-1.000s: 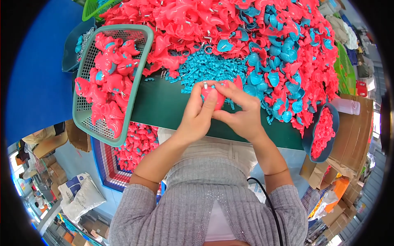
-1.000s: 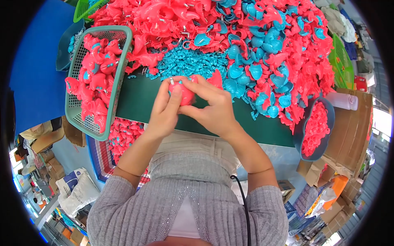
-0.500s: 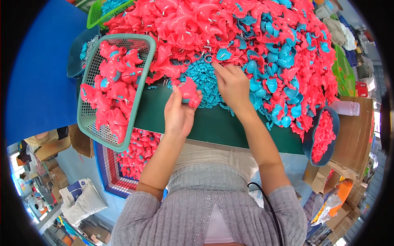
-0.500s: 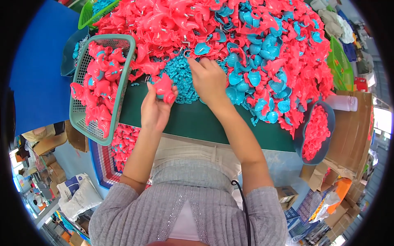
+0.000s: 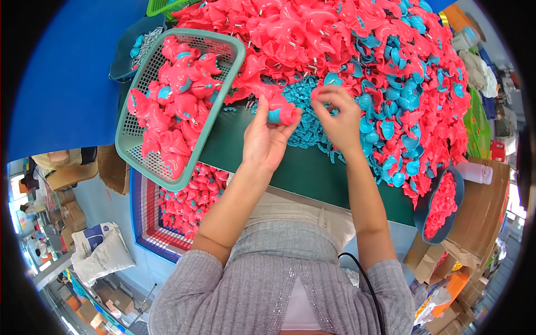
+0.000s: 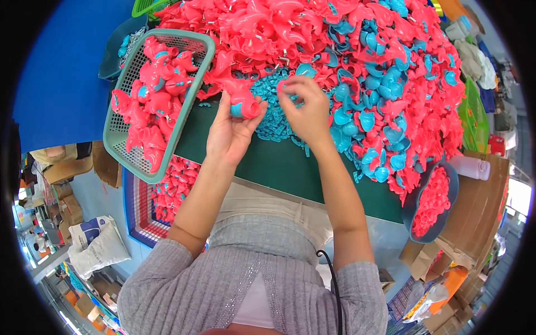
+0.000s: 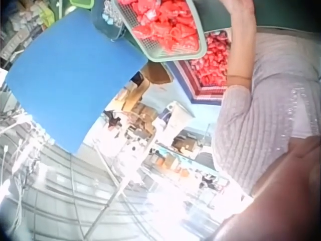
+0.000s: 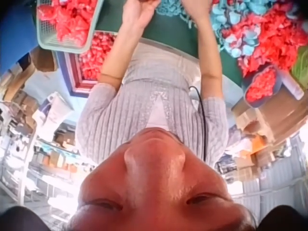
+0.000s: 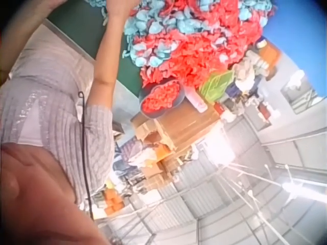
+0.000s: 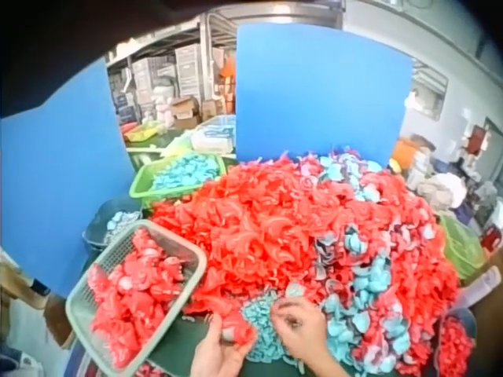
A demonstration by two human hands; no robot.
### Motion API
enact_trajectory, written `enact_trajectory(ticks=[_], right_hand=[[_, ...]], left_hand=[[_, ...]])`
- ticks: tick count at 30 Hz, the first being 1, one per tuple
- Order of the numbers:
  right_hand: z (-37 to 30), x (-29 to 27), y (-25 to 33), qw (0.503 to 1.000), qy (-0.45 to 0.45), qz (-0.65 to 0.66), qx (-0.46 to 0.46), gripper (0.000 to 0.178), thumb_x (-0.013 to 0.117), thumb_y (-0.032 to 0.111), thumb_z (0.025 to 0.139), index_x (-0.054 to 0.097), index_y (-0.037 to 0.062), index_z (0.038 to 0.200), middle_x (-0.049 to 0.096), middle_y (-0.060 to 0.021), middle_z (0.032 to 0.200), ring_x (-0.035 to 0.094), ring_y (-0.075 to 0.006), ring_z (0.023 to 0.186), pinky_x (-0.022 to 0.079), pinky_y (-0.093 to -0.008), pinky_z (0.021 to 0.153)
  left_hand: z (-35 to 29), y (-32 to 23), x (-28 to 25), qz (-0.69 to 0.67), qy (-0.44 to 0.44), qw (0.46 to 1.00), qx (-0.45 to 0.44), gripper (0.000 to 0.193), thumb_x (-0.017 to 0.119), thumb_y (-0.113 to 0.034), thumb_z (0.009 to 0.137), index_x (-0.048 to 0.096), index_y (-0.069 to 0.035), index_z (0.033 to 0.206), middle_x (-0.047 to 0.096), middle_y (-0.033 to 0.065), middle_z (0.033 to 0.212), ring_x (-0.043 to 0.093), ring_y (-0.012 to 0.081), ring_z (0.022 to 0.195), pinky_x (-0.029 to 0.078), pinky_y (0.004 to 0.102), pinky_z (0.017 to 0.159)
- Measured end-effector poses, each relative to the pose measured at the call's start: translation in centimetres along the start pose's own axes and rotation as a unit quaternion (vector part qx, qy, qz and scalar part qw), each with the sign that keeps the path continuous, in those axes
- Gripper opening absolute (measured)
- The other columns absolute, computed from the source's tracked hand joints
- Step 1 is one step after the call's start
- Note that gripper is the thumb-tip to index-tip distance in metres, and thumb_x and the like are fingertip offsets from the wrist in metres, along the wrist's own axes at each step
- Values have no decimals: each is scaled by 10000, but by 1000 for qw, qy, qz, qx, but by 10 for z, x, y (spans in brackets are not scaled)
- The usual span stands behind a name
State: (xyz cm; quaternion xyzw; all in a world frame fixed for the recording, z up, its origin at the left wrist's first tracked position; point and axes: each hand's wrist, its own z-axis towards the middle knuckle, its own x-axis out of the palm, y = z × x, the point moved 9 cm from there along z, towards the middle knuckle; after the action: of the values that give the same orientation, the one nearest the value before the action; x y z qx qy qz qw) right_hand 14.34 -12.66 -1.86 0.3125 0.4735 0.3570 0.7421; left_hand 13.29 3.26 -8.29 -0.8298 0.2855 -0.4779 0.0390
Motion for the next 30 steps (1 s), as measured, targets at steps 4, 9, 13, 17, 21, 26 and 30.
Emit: enact_trajectory(ticks=[4, 9, 13, 17, 21, 26, 30], right_hand=[[-37, 2, 29, 958, 19, 278, 71, 247, 689, -47, 764, 654, -3, 1004, 643, -131, 1005, 630, -154, 845, 514, -255, 715], [-43, -24, 68, 995, 15, 28, -89, 379, 703, -63, 733, 634, -10, 1102, 626, -154, 1039, 636, -240, 884, 515, -289, 749], [-51, -34, 78, 993, -20, 17, -114, 380, 712, -54, 728, 639, -16, 1099, 626, -158, 1045, 635, -260, 894, 519, -307, 745], [-60, -40, 94, 990, -39, 23, -135, 387, 718, -48, 728, 638, -23, 1106, 628, -160, 1050, 634, -255, 891, 516, -307, 748], [-68, -45, 108, 985, -51, 23, -161, 385, 707, -66, 726, 636, -31, 1103, 624, -175, 1053, 630, -260, 885, 513, -315, 753], [-80, -55, 90, 975, -117, 183, -44, 371, 683, -83, 704, 612, -58, 1067, 582, -187, 1041, 611, -264, 886, 522, -358, 809], [-79, -50, 109, 980, -99, 114, -132, 363, 676, -79, 700, 606, -68, 1056, 573, -178, 1036, 606, -258, 887, 523, -350, 817]], left_hand=[[-3, 11, 6, 10, -1, 1000, 1, 409, 553, -363, 944, 515, 15, 1095, 575, 166, 1051, 603, 280, 961, 529, 446, 862], [-20, 18, 26, 61, 32, 998, 3, 354, 535, -336, 957, 520, -3, 1075, 594, 155, 1029, 610, 249, 935, 528, 432, 826], [-32, 10, 45, 135, 91, 984, 70, 298, 500, -298, 973, 516, -9, 1043, 616, 159, 990, 630, 234, 851, 530, 410, 795], [-42, 12, 48, 102, 89, 986, 94, 288, 494, -286, 974, 508, -4, 1028, 621, 167, 985, 637, 229, 809, 531, 394, 789], [-55, 10, 58, 76, 125, 982, 120, 299, 453, -288, 971, 510, 0, 1026, 627, 174, 975, 630, 238, 823, 521, 395, 804], [-48, 26, 63, -75, 180, 980, -33, 580, 387, -553, 914, 568, -3, 948, 624, 140, 905, 604, 245, 815, 459, 404, 891], [-60, 42, 79, -72, 273, 952, -116, 579, 470, -562, 897, 568, 4, 971, 587, 80, 801, 570, 214, 839, 464, 382, 883]])
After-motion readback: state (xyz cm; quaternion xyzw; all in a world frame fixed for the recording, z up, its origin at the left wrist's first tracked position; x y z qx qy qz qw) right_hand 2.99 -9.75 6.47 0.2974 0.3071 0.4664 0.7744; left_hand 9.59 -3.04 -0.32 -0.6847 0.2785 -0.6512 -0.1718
